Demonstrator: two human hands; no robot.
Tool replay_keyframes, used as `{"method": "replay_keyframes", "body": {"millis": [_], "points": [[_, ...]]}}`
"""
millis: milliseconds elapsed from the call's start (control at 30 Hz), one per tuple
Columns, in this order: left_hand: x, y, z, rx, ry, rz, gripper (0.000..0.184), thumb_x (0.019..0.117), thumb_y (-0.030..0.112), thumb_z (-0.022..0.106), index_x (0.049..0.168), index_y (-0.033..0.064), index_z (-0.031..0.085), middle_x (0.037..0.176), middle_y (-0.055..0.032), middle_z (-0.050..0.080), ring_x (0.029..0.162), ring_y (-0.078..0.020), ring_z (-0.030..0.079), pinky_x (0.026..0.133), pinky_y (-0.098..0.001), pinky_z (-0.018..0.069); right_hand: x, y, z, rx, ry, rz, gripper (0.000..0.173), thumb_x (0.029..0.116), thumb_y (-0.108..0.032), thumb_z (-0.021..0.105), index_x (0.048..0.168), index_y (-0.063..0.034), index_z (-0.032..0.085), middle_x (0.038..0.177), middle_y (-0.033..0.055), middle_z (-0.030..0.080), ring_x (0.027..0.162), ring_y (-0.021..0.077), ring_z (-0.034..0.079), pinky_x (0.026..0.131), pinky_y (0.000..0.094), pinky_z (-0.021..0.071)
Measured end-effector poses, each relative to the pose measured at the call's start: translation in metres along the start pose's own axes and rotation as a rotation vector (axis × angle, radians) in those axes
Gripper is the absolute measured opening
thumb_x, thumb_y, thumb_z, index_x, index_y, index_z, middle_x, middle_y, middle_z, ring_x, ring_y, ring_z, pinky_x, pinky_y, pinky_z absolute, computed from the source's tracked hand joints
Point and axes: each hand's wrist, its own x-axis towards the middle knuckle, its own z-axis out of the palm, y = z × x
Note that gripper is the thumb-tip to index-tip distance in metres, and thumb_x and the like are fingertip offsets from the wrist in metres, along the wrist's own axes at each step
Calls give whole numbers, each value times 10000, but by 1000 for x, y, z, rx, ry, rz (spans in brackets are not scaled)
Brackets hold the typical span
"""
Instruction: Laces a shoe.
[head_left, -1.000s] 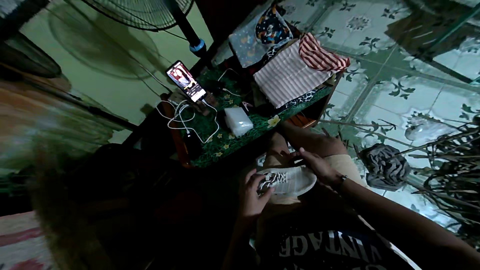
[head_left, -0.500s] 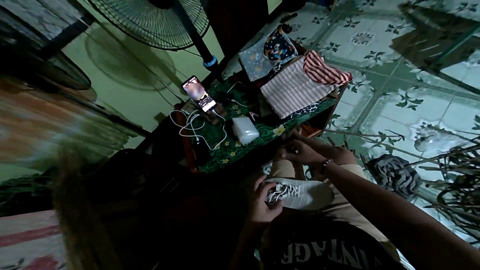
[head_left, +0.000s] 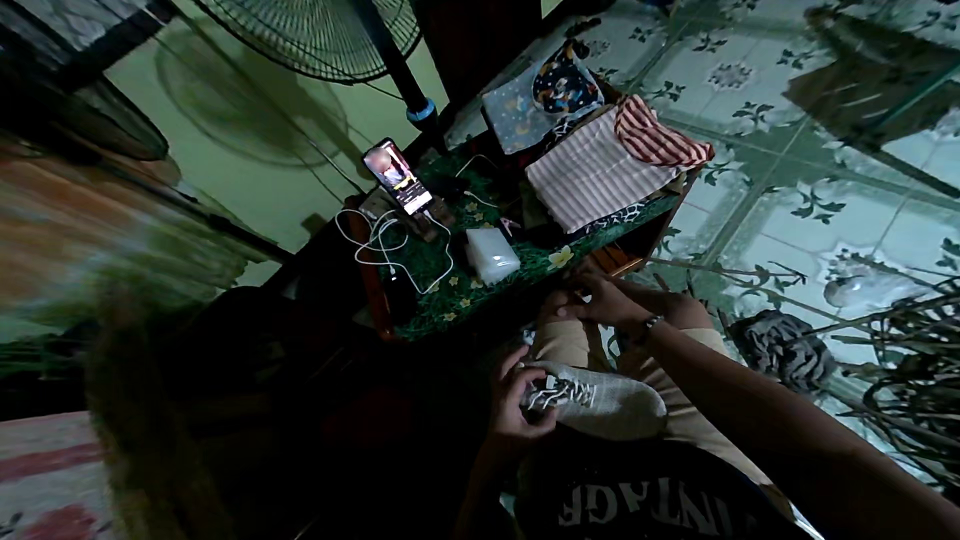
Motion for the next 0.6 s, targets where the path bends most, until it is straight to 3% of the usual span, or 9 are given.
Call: {"method": "replay_keyframes", "body": {"millis": [33, 100, 200, 300, 367, 433, 467, 533, 600], "points": [[1, -2, -1, 2, -8, 7, 464, 739, 265, 839, 1100, 9, 699, 1487, -255, 491, 1428, -365, 431, 1158, -481, 416, 0, 1, 1, 32, -16, -5, 646, 815, -281, 881, 1310, 16, 593, 1220, 220, 645, 1081, 313, 653, 957, 494, 546], [4, -7, -2, -2, 0, 58, 462, 745, 286, 822, 1085, 0, 695, 1469, -273, 500, 1410, -366, 455, 1150, -469, 431, 3, 5, 1, 47, 8, -18, 599, 799, -290, 892, 1233, 27, 627, 1092, 204, 685, 977, 303, 677, 891, 506, 568], [6, -10, -5, -3, -8, 100, 448, 773, 312, 807, 1083, 9, 695, 1475, -274, 495, 1426, -364, 440, 1162, -471, 420, 2, 3, 1, -69, 63, -39, 581, 783, -386, 895, 1127, 15, 652, 947, 181, 693, 863, 311, 682, 811, 552, 575], [7, -9, -7, 24, -17, 84, 445, 779, 337, 778, 1080, 18, 702, 1466, -266, 502, 1401, -351, 464, 1132, -459, 448, -19, -13, 4, -138, 80, -53, 465, 842, -345, 850, 1065, 32, 694, 952, 196, 690, 873, 318, 674, 845, 558, 557], [7, -11, -8, 11, -38, 68, 449, 846, 407, 708, 1095, 34, 706, 1489, -243, 489, 1408, -332, 455, 1125, -451, 449, -45, -22, 6, -118, 52, -42, 408, 901, -351, 797, 1053, 15, 699, 904, 179, 684, 795, 286, 665, 765, 514, 571], [7, -13, -11, -24, -49, 42, 448, 935, 452, 604, 1096, 50, 720, 1524, -202, 471, 1429, -299, 432, 1134, -440, 430, -71, -22, 6, -38, 9, -51, 376, 957, -396, 722, 993, -23, 693, 767, 108, 631, 623, 190, 582, 586, 380, 525], [8, -14, -11, -40, -34, 23, 416, 962, 425, 578, 1070, 55, 734, 1527, -178, 481, 1438, -285, 424, 1145, -437, 415, -80, -20, 5, 21, -19, -27, 365, 983, -390, 686, 978, -26, 705, 725, 81, 617, 577, 150, 552, 548, 329, 500], [9, -12, -10, -48, -6, -42, 351, 995, 358, 556, 1007, 68, 754, 1524, -130, 497, 1449, -261, 413, 1166, -439, 394, -98, -14, 1, 99, -113, 58, 386, 1026, -396, 610, 981, -25, 708, 732, 54, 631, 595, 111, 575, 572, 289, 520], [12, -8, -6, -47, 19, -75, 308, 995, 289, 571, 957, 46, 757, 1511, -131, 513, 1439, -263, 429, 1169, -445, 396, -114, -10, -1, 120, -204, 121, 422, 1041, -426, 569, 1002, -31, 713, 799, 34, 668, 688, 85, 623, 663, 286, 554]]}}
